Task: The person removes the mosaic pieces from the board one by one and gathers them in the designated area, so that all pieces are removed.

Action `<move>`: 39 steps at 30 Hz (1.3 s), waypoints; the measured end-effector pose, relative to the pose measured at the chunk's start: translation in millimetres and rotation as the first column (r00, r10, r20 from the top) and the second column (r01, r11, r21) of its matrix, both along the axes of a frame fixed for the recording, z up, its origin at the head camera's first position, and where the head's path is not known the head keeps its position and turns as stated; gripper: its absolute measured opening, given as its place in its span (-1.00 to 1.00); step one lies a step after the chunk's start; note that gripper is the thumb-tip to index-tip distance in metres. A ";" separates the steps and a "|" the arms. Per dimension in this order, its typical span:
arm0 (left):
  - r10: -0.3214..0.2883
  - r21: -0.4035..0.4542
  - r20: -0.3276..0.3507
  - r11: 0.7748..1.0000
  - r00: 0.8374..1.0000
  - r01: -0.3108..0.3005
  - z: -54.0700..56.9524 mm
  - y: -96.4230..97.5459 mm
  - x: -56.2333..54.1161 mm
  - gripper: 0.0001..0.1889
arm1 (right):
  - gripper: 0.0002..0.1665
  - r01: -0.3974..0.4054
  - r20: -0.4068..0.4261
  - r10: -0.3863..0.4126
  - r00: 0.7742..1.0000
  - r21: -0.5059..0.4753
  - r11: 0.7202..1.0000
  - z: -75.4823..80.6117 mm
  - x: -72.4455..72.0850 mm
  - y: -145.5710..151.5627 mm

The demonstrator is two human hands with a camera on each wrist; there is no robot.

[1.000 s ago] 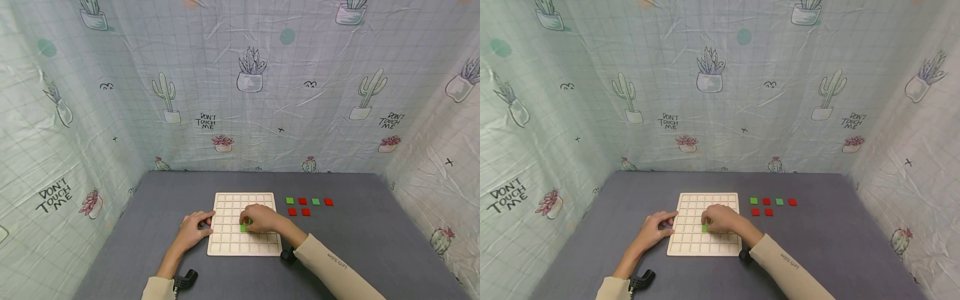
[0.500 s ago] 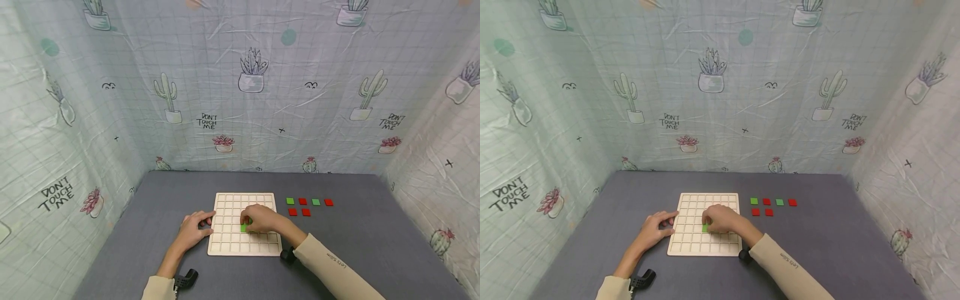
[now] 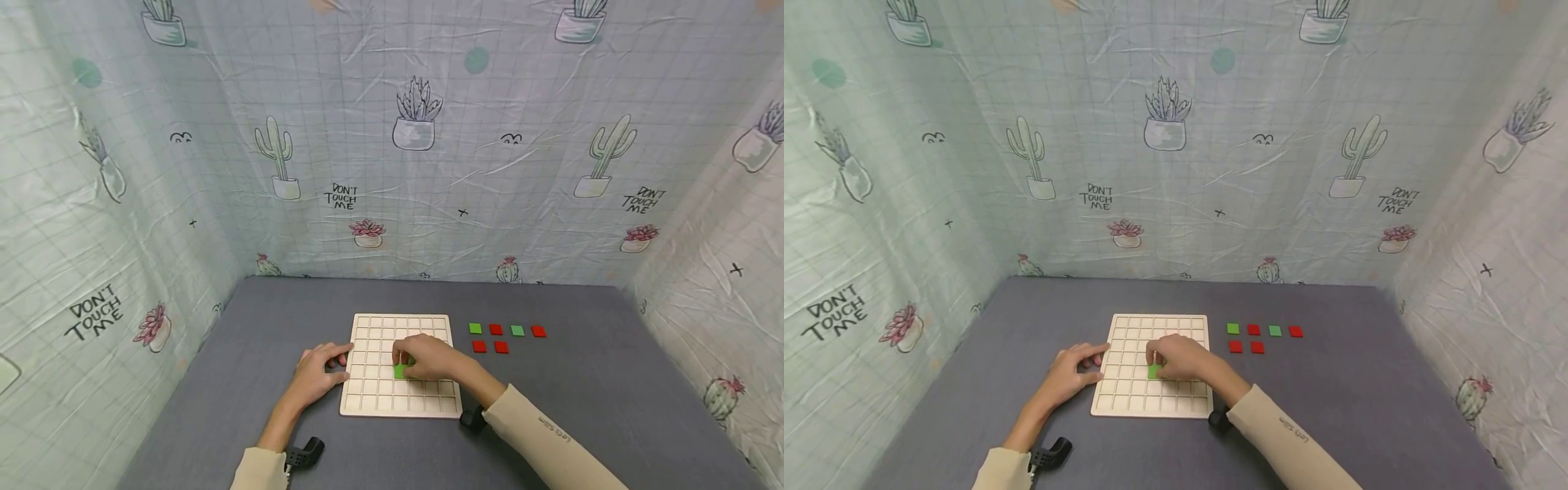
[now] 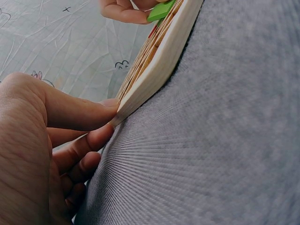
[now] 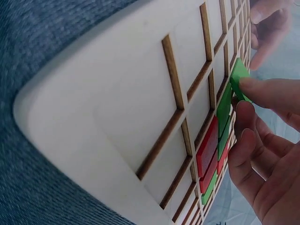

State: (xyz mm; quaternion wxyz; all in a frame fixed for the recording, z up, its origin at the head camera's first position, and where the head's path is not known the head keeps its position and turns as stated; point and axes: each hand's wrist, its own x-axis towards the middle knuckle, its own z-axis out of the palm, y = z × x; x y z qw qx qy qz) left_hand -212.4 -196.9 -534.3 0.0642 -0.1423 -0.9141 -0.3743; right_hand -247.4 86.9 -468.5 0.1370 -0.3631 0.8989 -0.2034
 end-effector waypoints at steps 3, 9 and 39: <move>0.002 -0.002 -0.005 1.000 1.000 -0.002 -0.7 0.1 -0.2 -0.40 | -0.83 -0.010 0.006 0.010 1.000 -0.013 1.000 0.3 0.8 1.2; -0.002 0.005 -0.003 1.000 1.000 0.002 -2.4 -0.9 -0.3 -0.39 | -0.82 -0.019 0.035 0.021 0.999 -0.036 0.999 1.6 2.3 3.3; -0.006 0.002 0.001 1.000 1.000 0.006 -1.4 0.8 -1.7 -0.40 | -0.80 0.032 0.028 -0.029 0.999 -0.138 0.990 10.0 -6.8 50.8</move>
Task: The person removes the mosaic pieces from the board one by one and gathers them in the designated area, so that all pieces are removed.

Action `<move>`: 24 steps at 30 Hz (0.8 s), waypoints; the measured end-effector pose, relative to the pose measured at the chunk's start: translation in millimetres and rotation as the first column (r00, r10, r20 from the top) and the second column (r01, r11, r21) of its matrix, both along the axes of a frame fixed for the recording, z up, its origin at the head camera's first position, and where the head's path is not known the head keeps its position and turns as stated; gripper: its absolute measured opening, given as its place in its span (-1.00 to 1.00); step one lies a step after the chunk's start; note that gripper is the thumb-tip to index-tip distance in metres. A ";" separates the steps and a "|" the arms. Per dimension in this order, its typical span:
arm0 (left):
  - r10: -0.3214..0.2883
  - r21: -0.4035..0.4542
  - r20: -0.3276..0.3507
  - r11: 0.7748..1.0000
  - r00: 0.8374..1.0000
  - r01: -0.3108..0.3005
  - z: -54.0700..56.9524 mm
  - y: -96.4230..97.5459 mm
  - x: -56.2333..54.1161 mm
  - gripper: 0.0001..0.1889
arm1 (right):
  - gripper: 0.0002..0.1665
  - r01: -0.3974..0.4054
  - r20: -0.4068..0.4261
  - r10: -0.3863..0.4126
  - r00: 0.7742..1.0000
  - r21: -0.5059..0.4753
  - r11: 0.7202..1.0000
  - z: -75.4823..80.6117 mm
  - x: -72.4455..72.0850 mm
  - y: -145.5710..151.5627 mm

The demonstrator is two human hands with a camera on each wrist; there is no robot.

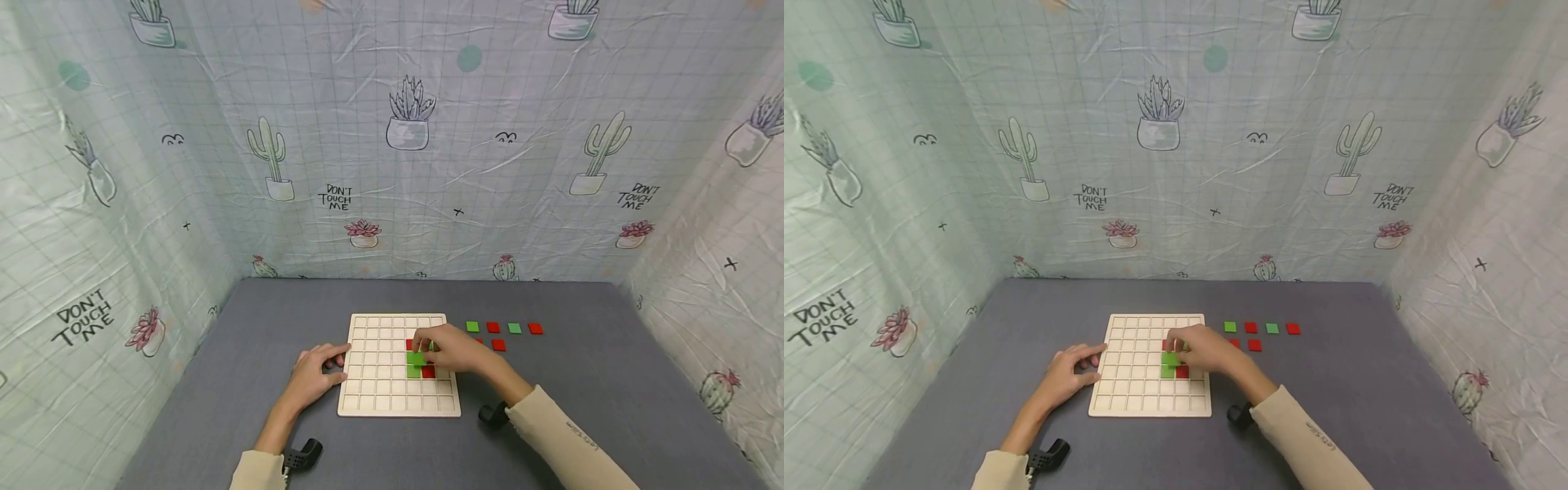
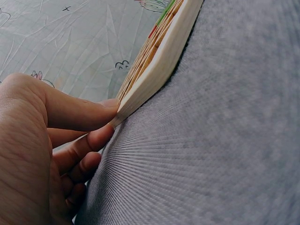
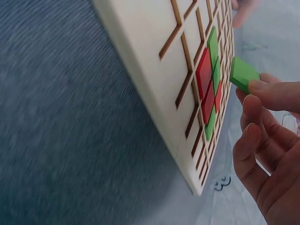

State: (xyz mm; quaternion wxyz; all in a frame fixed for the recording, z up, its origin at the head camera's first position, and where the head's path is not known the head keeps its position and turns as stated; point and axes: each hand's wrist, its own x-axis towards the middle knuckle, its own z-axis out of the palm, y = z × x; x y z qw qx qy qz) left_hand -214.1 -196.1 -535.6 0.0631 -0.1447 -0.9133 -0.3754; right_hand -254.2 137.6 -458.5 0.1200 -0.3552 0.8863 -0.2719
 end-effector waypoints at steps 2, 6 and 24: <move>0.001 -0.002 -0.001 1.000 1.000 -0.001 -0.2 -0.1 -0.3 -0.40 | -0.80 0.010 0.013 -0.010 1.000 -0.015 1.000 0.6 -0.7 5.2; 0.001 -0.008 -0.007 1.000 1.000 -0.001 0.5 -0.1 -0.5 -0.40 | -0.81 0.024 0.028 -0.023 0.999 -0.040 0.999 0.5 -3.2 16.1; 0.002 -0.015 0.000 1.000 1.000 -0.002 0.6 -0.6 -0.9 -0.40 | -0.81 0.098 0.009 -0.098 0.995 -0.009 0.995 -1.3 -6.7 51.7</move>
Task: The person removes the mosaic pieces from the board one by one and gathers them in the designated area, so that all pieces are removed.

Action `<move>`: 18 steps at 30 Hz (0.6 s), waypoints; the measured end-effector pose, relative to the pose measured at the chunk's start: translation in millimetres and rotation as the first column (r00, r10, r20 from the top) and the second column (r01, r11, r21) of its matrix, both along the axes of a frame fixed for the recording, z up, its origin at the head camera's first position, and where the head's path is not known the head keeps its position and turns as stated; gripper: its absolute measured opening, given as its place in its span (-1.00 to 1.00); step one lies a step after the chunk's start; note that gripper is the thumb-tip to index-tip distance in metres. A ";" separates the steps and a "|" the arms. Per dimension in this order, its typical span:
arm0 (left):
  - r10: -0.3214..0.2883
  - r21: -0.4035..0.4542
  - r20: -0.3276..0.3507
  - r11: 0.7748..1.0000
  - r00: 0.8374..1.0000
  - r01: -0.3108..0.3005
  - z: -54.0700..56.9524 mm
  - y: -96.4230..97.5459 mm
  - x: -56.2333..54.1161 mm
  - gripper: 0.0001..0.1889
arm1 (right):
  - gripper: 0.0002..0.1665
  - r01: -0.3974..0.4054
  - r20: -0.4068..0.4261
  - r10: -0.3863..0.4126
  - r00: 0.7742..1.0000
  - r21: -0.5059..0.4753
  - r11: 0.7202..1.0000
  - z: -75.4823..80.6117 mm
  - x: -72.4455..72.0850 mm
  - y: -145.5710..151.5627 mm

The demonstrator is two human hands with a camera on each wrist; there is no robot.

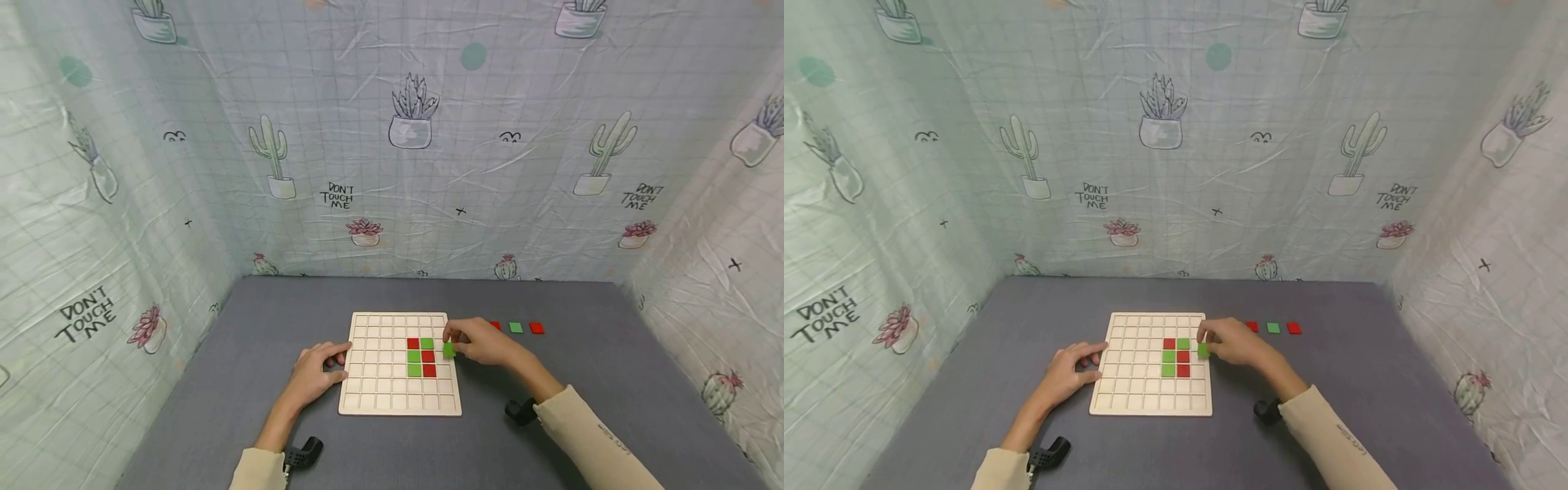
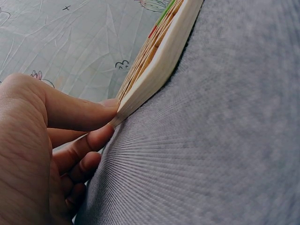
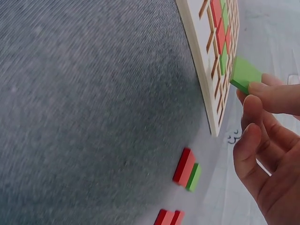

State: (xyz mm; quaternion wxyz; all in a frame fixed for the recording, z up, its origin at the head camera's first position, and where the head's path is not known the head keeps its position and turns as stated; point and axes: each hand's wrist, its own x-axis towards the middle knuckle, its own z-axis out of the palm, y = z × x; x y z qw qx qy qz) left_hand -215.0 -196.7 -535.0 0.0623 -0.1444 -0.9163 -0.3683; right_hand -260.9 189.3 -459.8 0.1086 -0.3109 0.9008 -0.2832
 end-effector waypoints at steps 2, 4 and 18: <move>0.001 -0.005 -0.001 1.000 1.000 -0.001 -0.2 -0.1 -0.4 -0.40 | -0.81 -0.005 -0.014 0.005 1.000 -0.014 1.000 -0.7 -0.1 3.6; 0.000 -0.002 0.001 1.000 1.000 0.000 -0.2 -0.2 -0.5 -0.40 | -0.81 -0.010 -0.026 0.009 1.000 -0.025 1.000 -0.9 -0.2 6.9; 0.002 -0.005 -0.010 1.000 1.000 -0.002 -1.1 0.2 -0.7 -0.40 | -0.80 0.037 -0.020 -0.037 0.999 -0.002 0.999 -2.4 1.0 29.5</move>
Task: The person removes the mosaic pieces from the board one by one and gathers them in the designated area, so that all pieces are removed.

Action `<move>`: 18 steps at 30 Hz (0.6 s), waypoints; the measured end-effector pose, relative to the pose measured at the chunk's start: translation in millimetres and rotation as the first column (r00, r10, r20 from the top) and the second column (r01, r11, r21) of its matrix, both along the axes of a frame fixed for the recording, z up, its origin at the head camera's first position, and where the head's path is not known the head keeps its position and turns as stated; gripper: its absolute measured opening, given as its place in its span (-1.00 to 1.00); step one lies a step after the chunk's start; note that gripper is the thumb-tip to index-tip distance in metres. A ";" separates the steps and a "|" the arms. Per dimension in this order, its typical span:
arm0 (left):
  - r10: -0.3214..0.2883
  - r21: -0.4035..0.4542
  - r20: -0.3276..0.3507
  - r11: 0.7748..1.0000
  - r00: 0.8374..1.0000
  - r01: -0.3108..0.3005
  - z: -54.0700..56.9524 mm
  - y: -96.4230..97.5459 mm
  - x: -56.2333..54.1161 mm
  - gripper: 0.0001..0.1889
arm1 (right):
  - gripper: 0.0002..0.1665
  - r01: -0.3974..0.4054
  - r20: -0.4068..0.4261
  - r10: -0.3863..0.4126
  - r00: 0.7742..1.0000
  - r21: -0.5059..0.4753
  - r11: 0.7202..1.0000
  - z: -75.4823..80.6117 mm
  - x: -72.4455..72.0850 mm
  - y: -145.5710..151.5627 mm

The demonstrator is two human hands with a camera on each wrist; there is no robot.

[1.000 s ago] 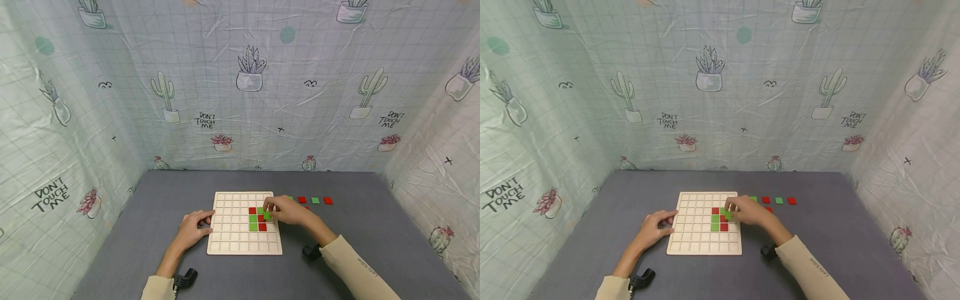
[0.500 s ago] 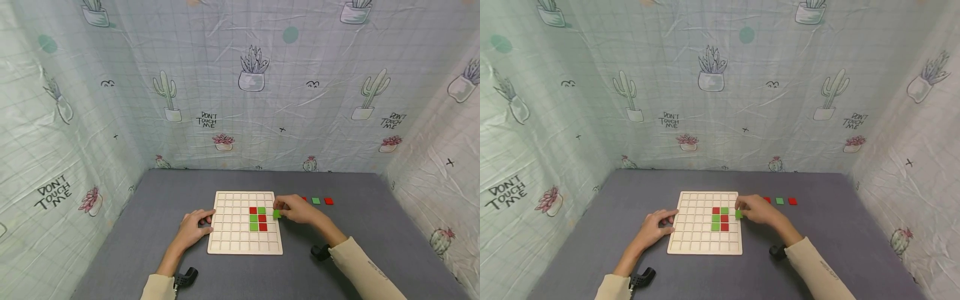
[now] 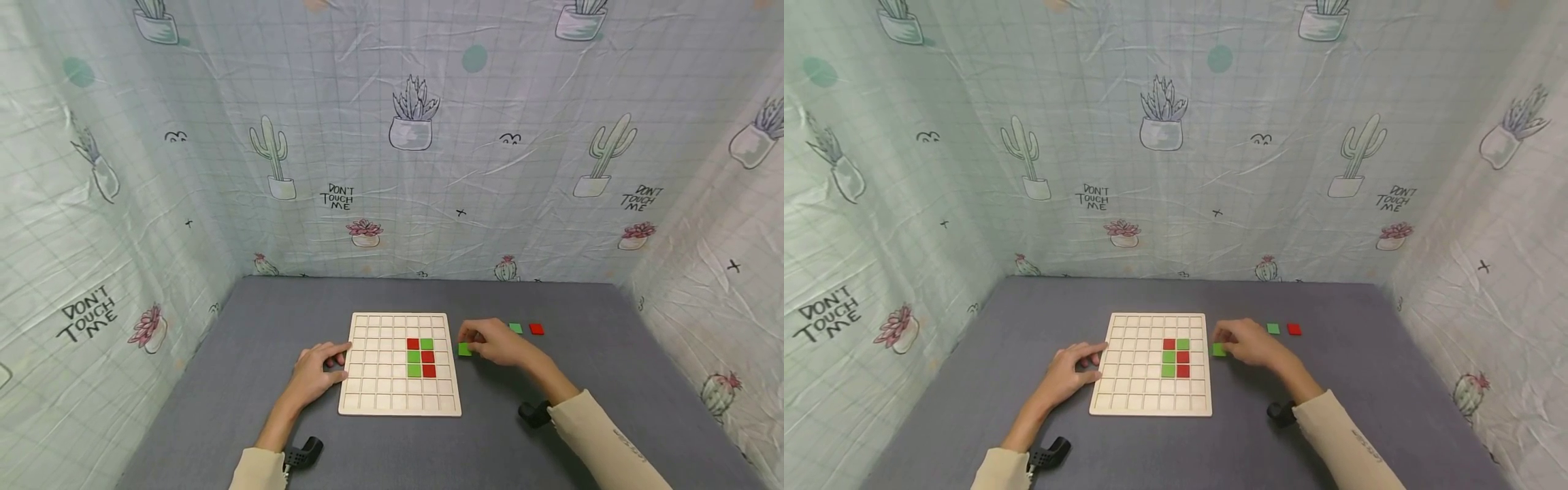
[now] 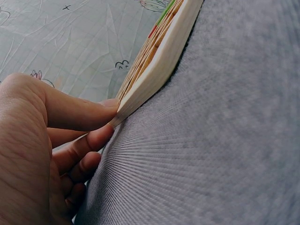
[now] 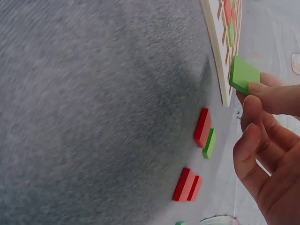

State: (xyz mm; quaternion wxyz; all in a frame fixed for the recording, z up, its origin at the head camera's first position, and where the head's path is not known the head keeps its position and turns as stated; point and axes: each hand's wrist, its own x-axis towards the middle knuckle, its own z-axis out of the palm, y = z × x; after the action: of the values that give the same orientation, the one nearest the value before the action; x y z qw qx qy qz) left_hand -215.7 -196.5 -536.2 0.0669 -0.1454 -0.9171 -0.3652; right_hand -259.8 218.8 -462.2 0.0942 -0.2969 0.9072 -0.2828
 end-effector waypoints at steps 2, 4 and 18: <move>0.001 0.002 0.003 1.000 1.000 -0.001 0.4 -0.4 0.4 -0.40 | -0.80 0.003 0.015 -0.002 1.000 -0.009 1.000 -1.4 -0.5 2.4; 0.001 0.003 0.007 1.000 1.000 -0.001 1.1 -0.5 0.7 -0.40 | -0.80 0.007 0.028 -0.007 1.000 -0.015 1.000 -2.7 -0.6 5.5; 0.004 0.004 0.015 1.000 1.000 -0.004 4.0 0.5 1.7 -0.40 | -0.80 0.021 0.031 -0.020 0.999 -0.022 1.000 -7.1 -2.5 27.7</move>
State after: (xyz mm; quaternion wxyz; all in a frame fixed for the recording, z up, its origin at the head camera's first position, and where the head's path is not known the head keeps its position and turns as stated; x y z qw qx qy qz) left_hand -214.0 -196.0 -532.2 0.0609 -0.1407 -0.9170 -0.3682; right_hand -262.3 246.5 -469.3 0.1019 -0.2841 0.9054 -0.2987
